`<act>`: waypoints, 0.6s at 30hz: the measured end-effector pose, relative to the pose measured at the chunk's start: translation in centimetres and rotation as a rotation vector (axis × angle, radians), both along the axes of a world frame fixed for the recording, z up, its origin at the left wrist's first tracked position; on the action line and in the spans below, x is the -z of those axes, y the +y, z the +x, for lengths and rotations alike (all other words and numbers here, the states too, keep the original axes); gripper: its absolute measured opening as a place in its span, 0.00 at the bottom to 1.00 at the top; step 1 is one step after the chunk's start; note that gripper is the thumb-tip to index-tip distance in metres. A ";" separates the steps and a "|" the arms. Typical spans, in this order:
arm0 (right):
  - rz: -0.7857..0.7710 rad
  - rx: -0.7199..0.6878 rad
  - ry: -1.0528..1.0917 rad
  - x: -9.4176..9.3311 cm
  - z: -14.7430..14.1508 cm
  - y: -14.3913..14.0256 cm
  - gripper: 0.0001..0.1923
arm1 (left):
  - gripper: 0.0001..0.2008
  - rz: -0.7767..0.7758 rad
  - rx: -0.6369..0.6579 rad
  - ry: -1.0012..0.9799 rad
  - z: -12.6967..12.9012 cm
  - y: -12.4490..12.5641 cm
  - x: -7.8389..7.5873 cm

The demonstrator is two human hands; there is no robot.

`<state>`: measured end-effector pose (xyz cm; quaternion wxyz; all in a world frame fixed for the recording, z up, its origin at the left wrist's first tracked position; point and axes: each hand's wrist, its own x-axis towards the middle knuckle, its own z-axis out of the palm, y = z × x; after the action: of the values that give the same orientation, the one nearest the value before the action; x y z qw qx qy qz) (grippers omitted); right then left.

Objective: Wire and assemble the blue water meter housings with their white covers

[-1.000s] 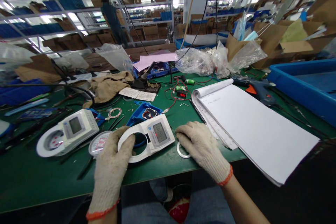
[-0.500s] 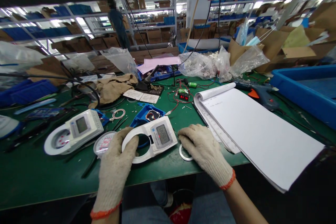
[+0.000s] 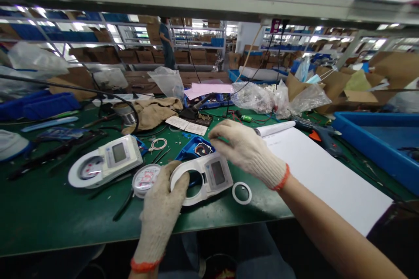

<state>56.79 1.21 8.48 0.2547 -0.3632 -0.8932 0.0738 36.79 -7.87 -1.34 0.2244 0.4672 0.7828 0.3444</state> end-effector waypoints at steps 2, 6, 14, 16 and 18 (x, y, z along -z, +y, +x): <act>0.054 -0.007 -0.173 -1.3 -3.8 2.6 0.11 | 0.22 0.018 0.013 -0.016 0.0 0.0 -0.1; 0.044 0.026 -0.391 -0.1 -11.0 7.8 0.11 | 0.22 0.074 0.056 -0.034 -0.2 -0.1 -0.1; 0.019 0.129 -0.511 5.0 -16.1 12.6 0.19 | 0.21 0.024 0.090 -0.085 -0.9 -0.1 0.1; 0.018 0.126 -0.511 5.1 -16.1 12.9 0.18 | 0.22 0.030 0.094 -0.086 -1.0 -0.1 0.0; 0.017 0.126 -0.499 4.7 -15.9 13.0 0.17 | 0.22 0.042 0.106 -0.098 -1.0 -0.1 -0.1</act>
<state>40.91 14.17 3.78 0.0334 -0.4227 -0.9047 -0.0417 35.78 -7.99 -1.25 0.2705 0.4952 0.7376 0.3709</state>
